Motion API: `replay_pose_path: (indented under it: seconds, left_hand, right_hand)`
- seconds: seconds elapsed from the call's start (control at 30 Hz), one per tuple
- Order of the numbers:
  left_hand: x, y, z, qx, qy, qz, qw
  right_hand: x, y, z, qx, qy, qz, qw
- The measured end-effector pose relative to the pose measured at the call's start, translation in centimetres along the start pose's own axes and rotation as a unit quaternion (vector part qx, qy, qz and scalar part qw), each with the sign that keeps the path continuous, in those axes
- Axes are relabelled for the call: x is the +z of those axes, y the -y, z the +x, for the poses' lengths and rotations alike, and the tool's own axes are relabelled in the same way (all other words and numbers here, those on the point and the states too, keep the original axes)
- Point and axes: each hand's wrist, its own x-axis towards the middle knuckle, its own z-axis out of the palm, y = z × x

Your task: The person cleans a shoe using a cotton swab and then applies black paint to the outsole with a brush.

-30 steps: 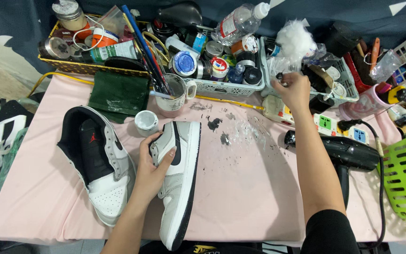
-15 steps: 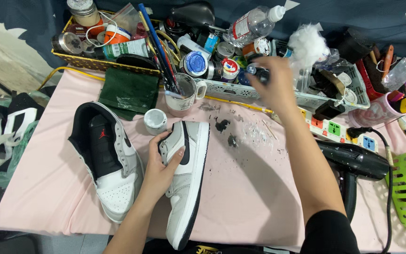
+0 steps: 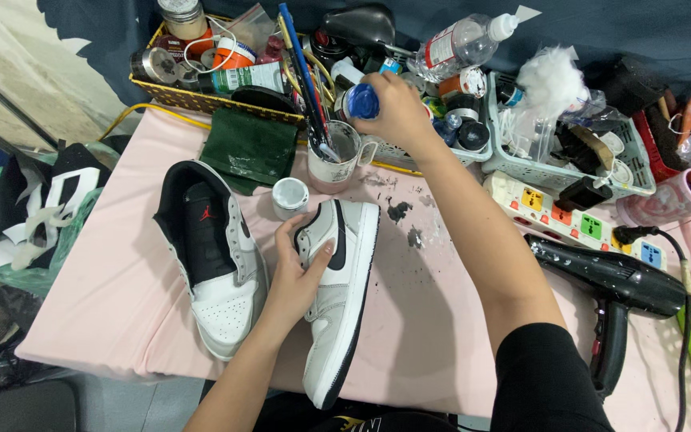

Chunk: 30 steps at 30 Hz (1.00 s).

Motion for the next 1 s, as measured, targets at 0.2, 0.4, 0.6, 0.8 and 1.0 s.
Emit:
replay_pose_path:
  seconds: [0.2,0.4,0.6,0.8,1.0]
  left_hand:
    - [-0.2,-0.7,-0.2,0.021,-0.012,0.092,0.995]
    - [0.8,-7.1,-2.6,0.113,-0.048,0.349,0.929]
    - [7.0,-11.7,-6.8,0.215,0.078,0.388,0.893]
    - [13.9,-8.4,-10.1,0.209,0.107,0.355,0.905]
    - [17.6,-4.0,-9.0,0.112,0.096,0.326,0.934]
  right_hand:
    - [-6.8,0.3,-3.5,-0.029,-0.094,0.1,0.99]
    - [-14.9,2.6,-11.7,0.126,-0.032,0.183,0.974]
    - [-18.8,7.0,-19.8,0.157,0.005,0.18,0.971]
    - [-20.6,11.5,-25.7,0.165,0.041,0.148,0.974]
    - [-19.7,12.2,-28.6,0.121,0.024,-0.003,0.992]
